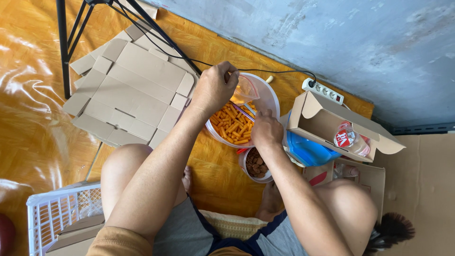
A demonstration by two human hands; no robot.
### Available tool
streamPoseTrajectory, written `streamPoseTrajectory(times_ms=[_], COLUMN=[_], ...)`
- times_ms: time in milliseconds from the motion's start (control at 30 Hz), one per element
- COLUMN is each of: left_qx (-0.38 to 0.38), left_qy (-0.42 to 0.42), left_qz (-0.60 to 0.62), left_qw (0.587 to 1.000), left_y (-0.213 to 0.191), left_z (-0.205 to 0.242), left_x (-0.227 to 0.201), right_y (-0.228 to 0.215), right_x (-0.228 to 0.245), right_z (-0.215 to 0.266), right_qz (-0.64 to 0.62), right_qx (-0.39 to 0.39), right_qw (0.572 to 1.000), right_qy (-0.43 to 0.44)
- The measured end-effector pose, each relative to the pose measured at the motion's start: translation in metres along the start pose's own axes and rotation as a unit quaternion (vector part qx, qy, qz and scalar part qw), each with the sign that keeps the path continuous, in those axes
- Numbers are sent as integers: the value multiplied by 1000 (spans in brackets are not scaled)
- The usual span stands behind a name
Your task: Packaging snacks into small plastic bags and cardboard boxes using tongs
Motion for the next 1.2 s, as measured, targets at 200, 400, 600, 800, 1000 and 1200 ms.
streamPoseTrajectory(times_ms=[200, 400, 600, 800, 1000, 1200], left_qx=[10, 9, 8, 9, 40, 53], left_qy=[1, -7, -5, 6, 15, 29], left_qz=[3, -8, -28, -72, -92, -73], left_qw=[1000, 1000, 1000, 997, 995, 995], left_y=[-2, 1, 11, 16, 32, 43], left_z=[-1, -4, -6, 5, 9, 6], left_x=[-2, 5, 10, -2, -1, 4], right_y=[-46, -35, -128, -183, -186, -180], right_x=[3, -45, -64, -107, -96, -93], right_z=[46, 84, 165, 206, 196, 190], right_qz=[-55, -59, -125, -180, -181, -169], right_qx=[35, 101, 123, 5, -41, -27], right_qw=[998, 993, 984, 981, 982, 984], right_qy=[0, 17, 6, 74, 45, 58])
Point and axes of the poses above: each hand's wrist, its own z-axis away from the middle knuckle, its own y-axis out of the palm, x = y × z, the point moved 10 cm from there along -z, towards the middle knuckle, and after that the axes turned 1 degree about -y, right-handed, at the moved point
